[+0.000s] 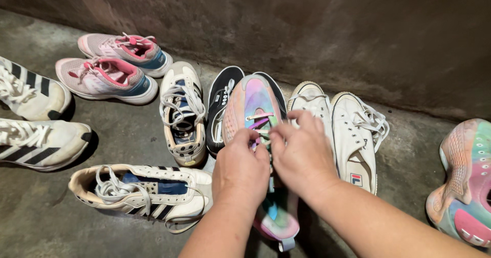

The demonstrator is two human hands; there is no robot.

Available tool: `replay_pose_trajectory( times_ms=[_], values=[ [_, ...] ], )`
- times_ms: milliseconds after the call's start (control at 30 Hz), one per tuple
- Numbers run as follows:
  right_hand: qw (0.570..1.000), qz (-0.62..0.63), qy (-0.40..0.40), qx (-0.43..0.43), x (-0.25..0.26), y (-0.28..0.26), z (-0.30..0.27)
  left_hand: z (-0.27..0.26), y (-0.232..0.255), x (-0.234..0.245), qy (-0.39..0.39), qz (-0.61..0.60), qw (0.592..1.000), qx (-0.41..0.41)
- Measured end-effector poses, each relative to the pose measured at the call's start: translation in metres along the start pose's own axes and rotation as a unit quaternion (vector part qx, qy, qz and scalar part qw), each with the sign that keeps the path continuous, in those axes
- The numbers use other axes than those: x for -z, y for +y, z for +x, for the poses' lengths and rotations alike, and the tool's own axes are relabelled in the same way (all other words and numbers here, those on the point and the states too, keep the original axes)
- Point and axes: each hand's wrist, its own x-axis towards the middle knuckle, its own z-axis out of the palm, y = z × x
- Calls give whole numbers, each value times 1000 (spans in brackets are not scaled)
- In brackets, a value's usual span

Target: The person laces a pastel-colored sneaker by threading the laces through the eyelets and tying a bow. The task is performed by hand with no tools, and the shoe remains in the person's hands throughout the clip.

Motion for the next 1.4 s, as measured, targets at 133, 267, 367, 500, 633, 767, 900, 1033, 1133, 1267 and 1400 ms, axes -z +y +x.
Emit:
replay_pose_trajectory(
  times_ms=[133,267,367,500,633,767,900,1033,1133,1267,1400],
  values=[
    [999,0,-15,-34,1,-3,8,9,-8,-7,16,-37,999,2],
    [997,-39,-51,-36,1,-12,21,14,-15,-14,24,-49,998,-22],
    [989,-90,-112,-24,4,-21,30,11,-15,-18,51,4,995,-80],
    [966,-160,-189,-70,9,-32,40,10,-4,-14,-1,105,991,-87],
    [951,-164,-234,-116,11,-42,47,6,9,-2,-58,110,992,-28],
    [927,-186,-304,-113,12,-40,57,3,23,7,-95,103,990,19],
    [920,-153,-338,-123,8,-28,62,1,31,8,-128,51,989,61],
    [918,-86,-357,-149,0,-20,61,-2,28,6,-152,25,988,31],
    [925,-40,-322,-200,-8,-24,56,-6,22,6,-117,3,993,2],
    [922,-89,-323,-196,-9,-25,56,-11,21,1,-102,-27,994,32],
    [917,-62,-322,-226,-18,-19,57,-7,14,-2,-112,-57,991,36]
  ],
)
